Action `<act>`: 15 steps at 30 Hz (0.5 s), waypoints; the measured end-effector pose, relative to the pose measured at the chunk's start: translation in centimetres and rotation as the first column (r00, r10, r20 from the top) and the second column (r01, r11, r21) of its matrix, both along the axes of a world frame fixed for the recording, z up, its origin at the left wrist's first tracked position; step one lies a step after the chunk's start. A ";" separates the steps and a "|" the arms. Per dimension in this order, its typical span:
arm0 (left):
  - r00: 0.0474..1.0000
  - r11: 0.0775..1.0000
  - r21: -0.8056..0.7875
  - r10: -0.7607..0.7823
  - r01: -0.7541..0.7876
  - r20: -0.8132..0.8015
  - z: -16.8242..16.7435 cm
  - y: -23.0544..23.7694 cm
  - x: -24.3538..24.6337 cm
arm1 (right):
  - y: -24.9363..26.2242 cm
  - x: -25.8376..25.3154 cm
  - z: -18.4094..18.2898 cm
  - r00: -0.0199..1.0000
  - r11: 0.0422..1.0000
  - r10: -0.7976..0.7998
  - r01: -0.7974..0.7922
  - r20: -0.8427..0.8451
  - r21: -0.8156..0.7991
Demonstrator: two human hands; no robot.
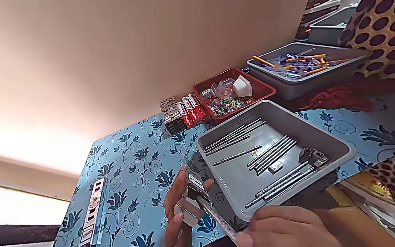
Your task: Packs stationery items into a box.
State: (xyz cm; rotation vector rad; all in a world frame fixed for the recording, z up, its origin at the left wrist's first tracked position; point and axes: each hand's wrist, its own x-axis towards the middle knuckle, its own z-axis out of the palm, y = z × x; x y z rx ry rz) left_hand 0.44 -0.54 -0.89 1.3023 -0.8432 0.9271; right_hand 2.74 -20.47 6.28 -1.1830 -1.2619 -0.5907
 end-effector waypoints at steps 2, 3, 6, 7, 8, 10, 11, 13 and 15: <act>1.000 1.000 -0.001 -0.005 0.005 -0.006 -0.3 0.0 -0.1 | 0.9 0.7 -0.7 0.993 0.999 -0.049 0.050 0.109 -0.007; 0.997 0.997 -0.041 -0.065 0.063 -0.045 -0.2 0.0 -0.3 | 1.4 1.1 -0.9 0.987 0.998 -0.064 0.066 0.144 -0.015; 0.977 0.966 -0.223 -0.165 0.132 -0.136 0.0 -0.4 -0.9 | 3.0 2.0 -1.4 0.966 0.988 -0.130 0.144 0.223 -0.047; 0.982 0.967 -0.238 -0.125 0.088 -0.142 -0.1 -0.6 -0.8 | 3.5 2.2 -1.4 0.965 0.985 -0.144 0.160 0.220 -0.059; 0.987 0.975 -0.223 -0.031 -0.006 -0.160 -0.2 -0.6 -0.7 | 3.9 2.3 -1.2 0.964 0.982 -0.154 0.173 0.216 -0.072; 0.984 0.975 -0.211 0.030 -0.068 -0.178 -0.1 -0.6 -0.7 | 3.9 2.4 -0.8 0.961 0.981 -0.156 0.178 0.229 -0.079; 0.983 0.973 -0.229 -0.021 -0.022 -0.182 0.0 -0.6 -0.8 | 3.6 2.5 -0.4 0.963 0.985 -0.135 0.157 0.234 -0.077; 0.970 0.946 -0.295 -0.188 0.137 -0.151 0.5 -0.6 -0.9 | 2.7 2.8 0.4 0.967 0.991 -0.096 0.115 0.238 -0.064; 0.988 0.969 -0.223 -0.129 0.107 -0.083 0.4 -0.6 -0.3 | 2.1 3.9 1.1 0.960 0.983 -0.128 0.156 0.250 -0.096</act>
